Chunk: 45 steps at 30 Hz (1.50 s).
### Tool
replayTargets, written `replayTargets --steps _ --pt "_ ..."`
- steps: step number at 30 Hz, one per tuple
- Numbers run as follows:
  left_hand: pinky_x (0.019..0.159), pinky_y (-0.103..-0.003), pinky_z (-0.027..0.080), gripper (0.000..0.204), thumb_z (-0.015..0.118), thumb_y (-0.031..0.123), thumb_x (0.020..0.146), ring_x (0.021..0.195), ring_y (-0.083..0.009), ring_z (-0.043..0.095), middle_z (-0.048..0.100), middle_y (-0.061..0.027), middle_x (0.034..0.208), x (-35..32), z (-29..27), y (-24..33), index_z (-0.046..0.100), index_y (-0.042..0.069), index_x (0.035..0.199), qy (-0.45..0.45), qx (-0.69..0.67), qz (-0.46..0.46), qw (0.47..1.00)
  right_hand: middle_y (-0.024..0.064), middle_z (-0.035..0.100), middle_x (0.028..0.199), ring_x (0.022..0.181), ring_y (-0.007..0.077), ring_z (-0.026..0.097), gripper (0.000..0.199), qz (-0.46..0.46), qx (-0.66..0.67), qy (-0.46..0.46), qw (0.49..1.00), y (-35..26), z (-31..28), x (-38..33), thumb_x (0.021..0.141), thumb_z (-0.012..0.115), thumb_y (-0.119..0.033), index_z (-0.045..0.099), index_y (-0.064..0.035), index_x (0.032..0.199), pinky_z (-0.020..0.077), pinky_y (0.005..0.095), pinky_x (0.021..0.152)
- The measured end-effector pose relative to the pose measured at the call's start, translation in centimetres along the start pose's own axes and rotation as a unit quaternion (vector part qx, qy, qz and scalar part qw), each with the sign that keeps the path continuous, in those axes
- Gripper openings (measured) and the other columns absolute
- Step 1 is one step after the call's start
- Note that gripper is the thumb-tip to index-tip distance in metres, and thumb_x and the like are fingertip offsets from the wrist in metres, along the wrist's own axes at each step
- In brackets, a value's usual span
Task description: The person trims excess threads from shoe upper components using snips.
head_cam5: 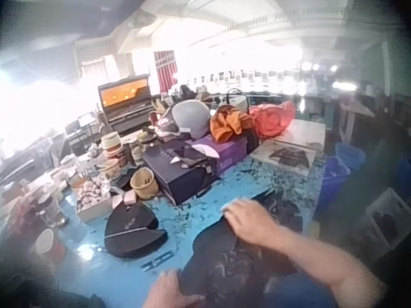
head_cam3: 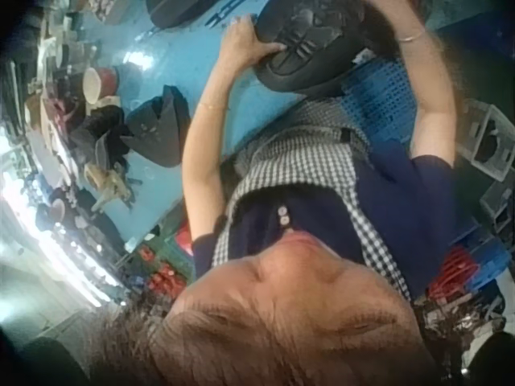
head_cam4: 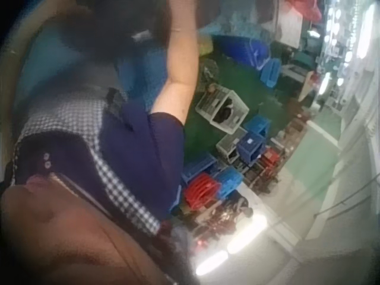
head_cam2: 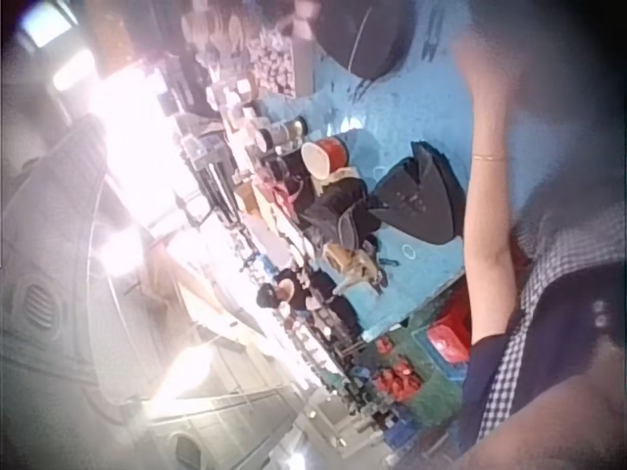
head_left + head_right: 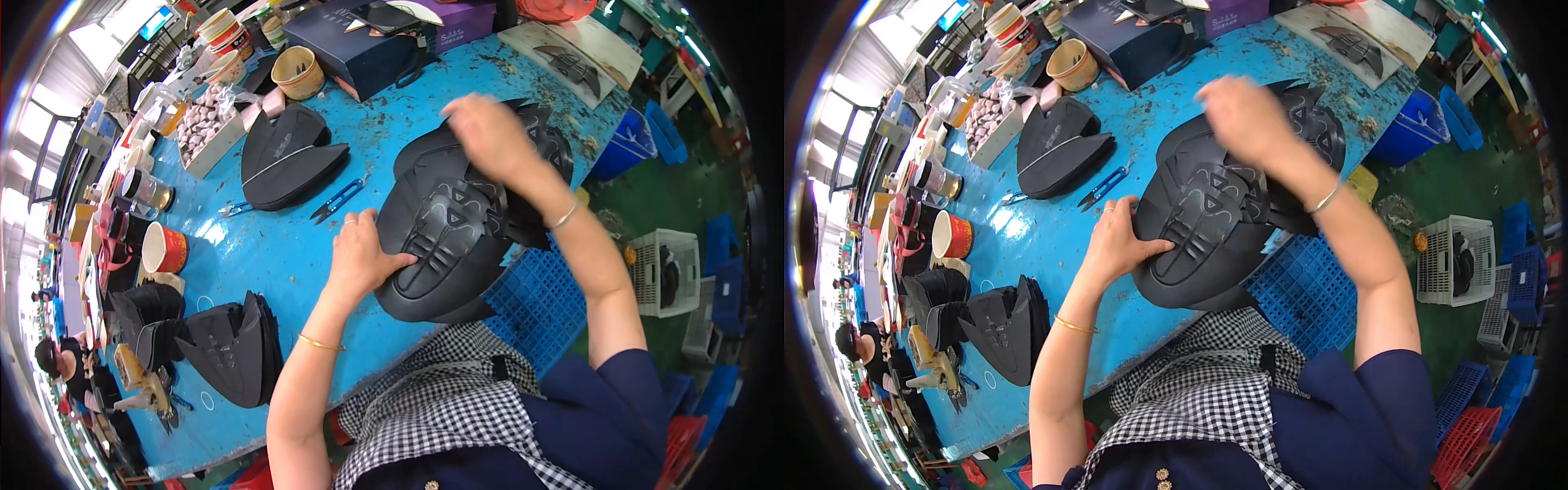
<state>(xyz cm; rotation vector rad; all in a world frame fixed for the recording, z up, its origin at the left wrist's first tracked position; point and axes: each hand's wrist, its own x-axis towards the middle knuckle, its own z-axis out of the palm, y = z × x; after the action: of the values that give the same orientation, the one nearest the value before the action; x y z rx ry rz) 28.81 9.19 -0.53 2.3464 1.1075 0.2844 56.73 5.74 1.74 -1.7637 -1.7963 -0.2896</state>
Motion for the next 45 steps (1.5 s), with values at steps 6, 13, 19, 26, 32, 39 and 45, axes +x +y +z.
replayTargets --steps 6,13,19,26,32,39,45 --pt "0.094 -0.043 0.049 0.088 0.093 0.030 0.058 0.110 -0.0397 0.060 0.062 -0.0239 0.116 1.5 0.6 -0.5 0.053 -0.008 0.127 -0.094 0.000 0.000 0.996 0.0172 0.059 0.128 0.127 0.0389 0.051 0.064 0.364 -0.198 -0.146 0.898 11.5 -1.5 -0.5 0.095 0.045 -0.066 0.065 -0.0099 0.118 0.0412 0.0569 0.102" --pt "0.105 -0.040 0.045 0.076 0.084 0.004 0.068 0.121 -0.0276 0.057 0.060 -0.0188 0.130 -1.4 -0.1 -0.4 0.048 -0.002 0.135 -0.107 -0.435 -0.028 0.893 0.0143 0.057 0.119 0.118 0.0351 0.055 0.055 0.335 -0.083 -0.141 0.928 11.5 0.1 -1.8 0.091 0.057 -0.062 0.065 -0.0110 0.109 0.0439 0.0471 0.098" --pt "0.110 -0.037 0.042 0.095 0.085 0.002 0.067 0.126 -0.0253 0.056 0.057 -0.0149 0.137 -5.3 -2.9 -4.5 0.038 0.000 0.150 -0.188 -0.453 -0.089 0.867 0.0122 0.058 0.115 0.113 0.0324 0.057 0.050 0.310 -0.077 -0.124 0.939 10.7 0.3 -2.3 0.091 0.058 -0.059 0.066 -0.0117 0.106 0.0456 0.0447 0.095" --pt "0.110 -0.035 0.041 0.100 0.086 0.005 0.066 0.126 -0.0238 0.056 0.058 -0.0156 0.137 -11.7 -4.9 -5.2 0.035 -0.001 0.152 -0.153 -0.314 -0.105 0.931 0.0143 0.059 0.118 0.112 0.0357 0.058 0.050 0.252 -0.052 -0.156 0.954 5.1 0.8 -3.0 0.088 0.065 -0.056 0.065 -0.0105 0.109 0.0485 0.0465 0.094" --pt "0.101 -0.034 0.048 0.083 0.086 0.007 0.068 0.114 -0.0215 0.063 0.065 -0.0151 0.125 -18.5 -5.8 -6.5 0.047 -0.004 0.140 -0.094 -0.312 -0.199 0.924 0.0120 0.059 0.113 0.107 0.0342 0.058 0.037 0.160 0.002 -0.171 0.972 -3.4 2.8 -4.5 0.080 0.072 -0.039 0.065 -0.0123 0.106 0.0485 0.0483 0.088" --pt "0.092 -0.032 0.051 0.057 0.078 -0.007 0.074 0.102 -0.0177 0.063 0.067 -0.0091 0.116 -24.0 -3.2 -7.5 0.056 -0.006 0.127 -0.022 -0.524 -0.229 0.820 0.0094 0.058 0.111 0.109 0.0310 0.057 0.038 0.134 0.019 -0.179 0.975 -7.4 4.0 -4.1 0.087 0.068 -0.043 0.064 -0.0114 0.107 0.0475 0.0447 0.090" --pt "0.078 -0.028 0.053 0.040 0.088 -0.001 0.066 0.085 -0.0116 0.063 0.072 -0.0057 0.095 -22.4 -4.6 -7.1 0.068 -0.005 0.101 -0.071 -0.468 -0.190 0.860 0.0098 0.058 0.109 0.108 0.0306 0.058 0.038 0.162 0.039 -0.182 0.969 -6.6 4.2 -4.3 0.090 0.066 -0.045 0.064 -0.0102 0.105 0.0476 0.0442 0.090"
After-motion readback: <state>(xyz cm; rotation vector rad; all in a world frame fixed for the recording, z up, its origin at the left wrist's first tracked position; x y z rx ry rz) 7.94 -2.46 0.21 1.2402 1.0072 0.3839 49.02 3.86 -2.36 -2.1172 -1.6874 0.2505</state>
